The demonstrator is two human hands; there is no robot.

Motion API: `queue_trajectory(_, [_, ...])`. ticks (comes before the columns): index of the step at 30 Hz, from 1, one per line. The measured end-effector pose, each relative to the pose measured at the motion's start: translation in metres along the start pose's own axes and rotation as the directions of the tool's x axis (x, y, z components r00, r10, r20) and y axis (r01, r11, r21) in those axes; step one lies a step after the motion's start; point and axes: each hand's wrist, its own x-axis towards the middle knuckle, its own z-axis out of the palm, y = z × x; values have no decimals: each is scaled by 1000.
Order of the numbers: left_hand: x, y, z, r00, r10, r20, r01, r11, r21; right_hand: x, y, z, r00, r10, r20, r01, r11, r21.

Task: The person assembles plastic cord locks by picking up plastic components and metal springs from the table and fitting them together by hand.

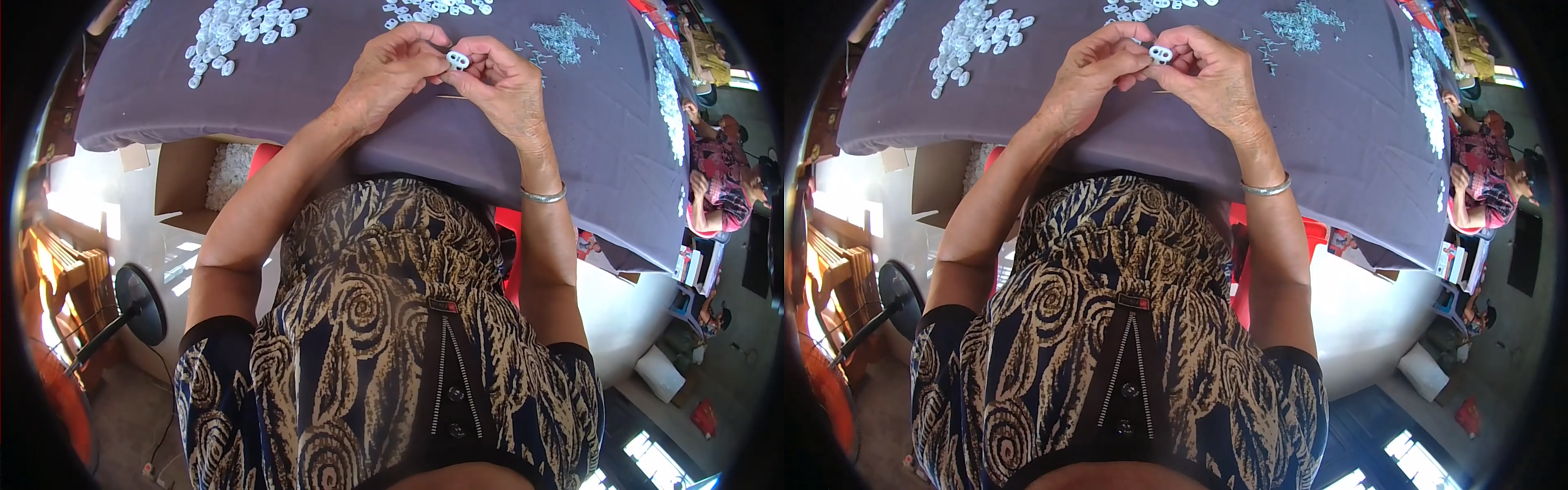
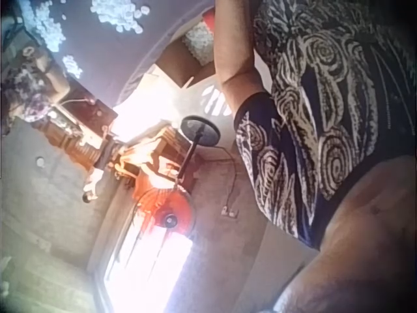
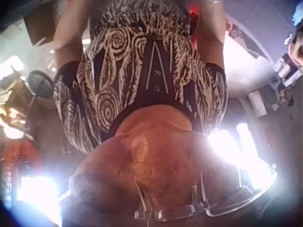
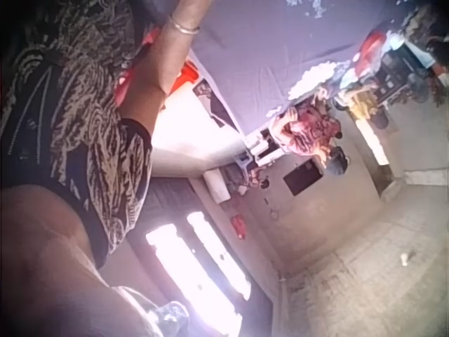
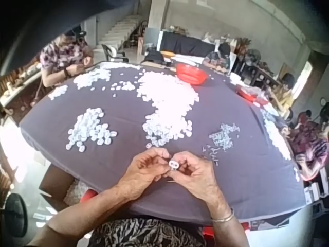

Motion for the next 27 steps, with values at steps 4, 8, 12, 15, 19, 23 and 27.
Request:
queue_trajectory(4, [1, 10, -1, 995, -95, -11, 96, 995, 9, 0, -13, 3, 989, -135, -53, 123, 974, -189])
queue_trajectory(8, [1, 12, 3, 1000, -27, -3, 28, 997, 74, 2, -11, 4, 965, -253, -69, 230, 943, -240])
queue_trajectory(12, [2, 0, 1, 999, 30, 14, -31, 992, 124, 0, -12, 8, 969, -237, -71, 205, 929, -310])
queue_trajectory(15, [2, -5, -3, 999, 35, 5, -35, 990, 138, -1, -14, 11, 971, -229, -61, 187, 897, -400])
queue_trajectory(19, [1, -11, -2, 1000, -20, -15, 21, 997, 81, -2, -21, 13, 974, -228, -17, 181, 815, -550])
queue_trajectory(23, [1, -8, -4, 999, -36, 0, 36, 988, 153, -1, -15, 11, 966, -248, 68, 230, 715, -660])
queue_trajectory(27, [0, -2, -1, 995, -99, 11, 95, 977, 191, -2, -10, 11, 954, -252, 159, 289, 650, -703])
